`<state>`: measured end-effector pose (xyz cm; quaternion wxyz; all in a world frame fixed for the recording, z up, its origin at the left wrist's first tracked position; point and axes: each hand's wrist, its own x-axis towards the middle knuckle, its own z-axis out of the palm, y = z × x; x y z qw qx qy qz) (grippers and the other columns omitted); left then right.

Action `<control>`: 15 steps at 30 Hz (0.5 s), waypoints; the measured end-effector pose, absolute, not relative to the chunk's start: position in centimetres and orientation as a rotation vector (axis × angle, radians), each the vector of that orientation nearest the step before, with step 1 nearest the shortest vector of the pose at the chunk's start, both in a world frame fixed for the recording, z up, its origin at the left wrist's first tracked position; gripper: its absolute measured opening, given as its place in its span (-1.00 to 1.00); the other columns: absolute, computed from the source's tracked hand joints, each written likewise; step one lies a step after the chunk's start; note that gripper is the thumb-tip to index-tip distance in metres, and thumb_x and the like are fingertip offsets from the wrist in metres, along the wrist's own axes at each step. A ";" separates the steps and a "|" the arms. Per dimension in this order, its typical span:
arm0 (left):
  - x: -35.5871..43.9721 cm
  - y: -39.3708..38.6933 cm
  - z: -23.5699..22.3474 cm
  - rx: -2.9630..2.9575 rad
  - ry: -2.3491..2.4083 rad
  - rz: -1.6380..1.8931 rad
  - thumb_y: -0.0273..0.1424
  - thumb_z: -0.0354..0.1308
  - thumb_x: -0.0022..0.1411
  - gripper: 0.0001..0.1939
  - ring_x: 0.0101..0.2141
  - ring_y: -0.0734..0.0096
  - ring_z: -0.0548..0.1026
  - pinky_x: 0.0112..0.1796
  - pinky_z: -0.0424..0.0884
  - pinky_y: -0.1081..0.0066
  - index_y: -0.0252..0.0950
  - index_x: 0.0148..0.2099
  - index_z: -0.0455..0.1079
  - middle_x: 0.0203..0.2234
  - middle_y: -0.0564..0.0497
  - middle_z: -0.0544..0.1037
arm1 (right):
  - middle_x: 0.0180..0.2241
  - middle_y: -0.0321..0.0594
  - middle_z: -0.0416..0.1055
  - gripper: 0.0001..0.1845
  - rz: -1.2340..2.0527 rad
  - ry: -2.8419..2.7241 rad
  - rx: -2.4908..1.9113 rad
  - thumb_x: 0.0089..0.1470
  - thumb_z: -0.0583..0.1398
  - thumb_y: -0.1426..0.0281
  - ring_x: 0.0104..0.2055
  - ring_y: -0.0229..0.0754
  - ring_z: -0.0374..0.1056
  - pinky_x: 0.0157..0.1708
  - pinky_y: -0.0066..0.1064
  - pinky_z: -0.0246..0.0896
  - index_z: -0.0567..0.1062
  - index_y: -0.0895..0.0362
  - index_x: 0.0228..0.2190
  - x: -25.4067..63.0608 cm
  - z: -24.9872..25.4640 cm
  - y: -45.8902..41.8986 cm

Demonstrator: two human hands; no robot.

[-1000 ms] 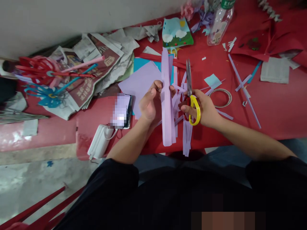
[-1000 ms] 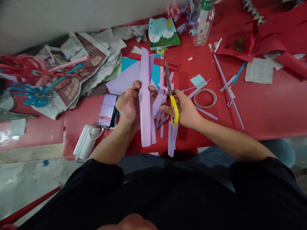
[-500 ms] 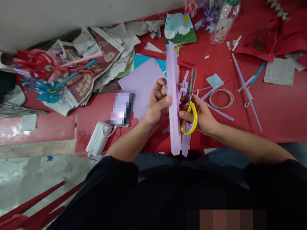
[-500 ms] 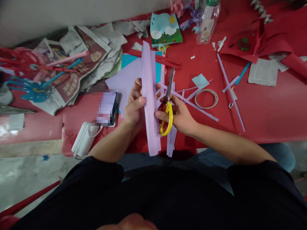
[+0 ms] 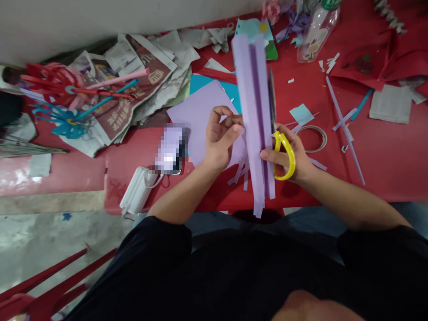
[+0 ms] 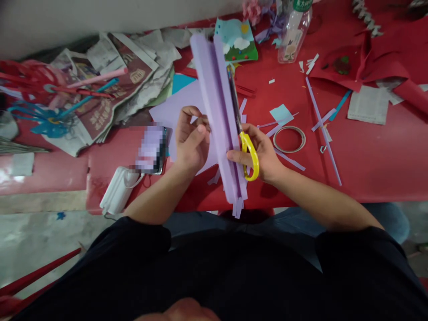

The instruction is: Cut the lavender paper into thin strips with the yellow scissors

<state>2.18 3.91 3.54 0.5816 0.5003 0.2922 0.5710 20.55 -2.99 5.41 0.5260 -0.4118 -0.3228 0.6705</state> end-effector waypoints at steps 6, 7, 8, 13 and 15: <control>-6.0 5.6 4.4 1.855 1.133 1.289 -0.01 0.54 0.15 -0.27 -0.09 0.17 0.61 0.01 0.46 0.02 -0.03 0.27 0.39 0.09 -0.05 0.57 | -0.26 -0.43 0.56 -0.36 1.397 -0.877 -0.993 -0.22 0.62 0.27 -0.22 -0.13 0.55 -0.13 -0.20 0.58 0.51 -0.13 -0.12 22.5 4.7 -1.2; -8.1 5.5 4.6 1.920 1.289 1.267 -0.03 0.63 0.02 -0.09 -0.01 0.06 0.58 0.09 0.41 -0.07 0.00 0.34 0.34 0.13 -0.09 0.53 | -0.25 -0.43 0.56 -0.37 1.401 -0.856 -0.989 -0.23 0.62 0.29 -0.22 -0.14 0.55 -0.13 -0.21 0.58 0.51 -0.13 -0.13 22.6 4.8 -1.1; -10.3 5.3 4.7 1.991 1.465 1.190 -0.06 0.69 -0.09 0.00 0.13 -0.11 0.50 0.21 0.30 -0.18 -0.02 0.35 0.36 0.17 -0.13 0.49 | -0.25 -0.44 0.56 -0.37 1.412 -0.836 -0.983 -0.23 0.62 0.31 -0.23 -0.16 0.54 -0.14 -0.22 0.57 0.52 -0.12 -0.13 22.6 4.9 -1.1; -17.8 3.8 4.8 1.821 1.862 0.847 -0.08 0.69 -0.09 0.10 0.49 -0.66 0.01 0.27 -0.10 -0.31 -0.15 0.43 0.32 0.46 -0.21 0.20 | -0.29 -0.46 0.56 -0.41 1.497 -0.827 -0.963 -0.20 0.62 0.36 -0.27 -0.19 0.51 -0.17 -0.28 0.55 0.58 -0.12 -0.12 22.4 5.6 -1.7; -18.6 3.4 4.8 1.744 1.938 0.739 -0.03 0.67 -0.06 0.14 0.49 -0.70 -0.01 0.22 -0.06 -0.29 -0.18 0.47 0.26 0.51 -0.24 0.12 | -0.29 -0.46 0.55 -0.40 1.500 -0.840 -0.978 -0.19 0.63 0.36 -0.25 -0.19 0.52 -0.15 -0.28 0.55 0.58 -0.13 -0.11 22.4 5.5 -2.0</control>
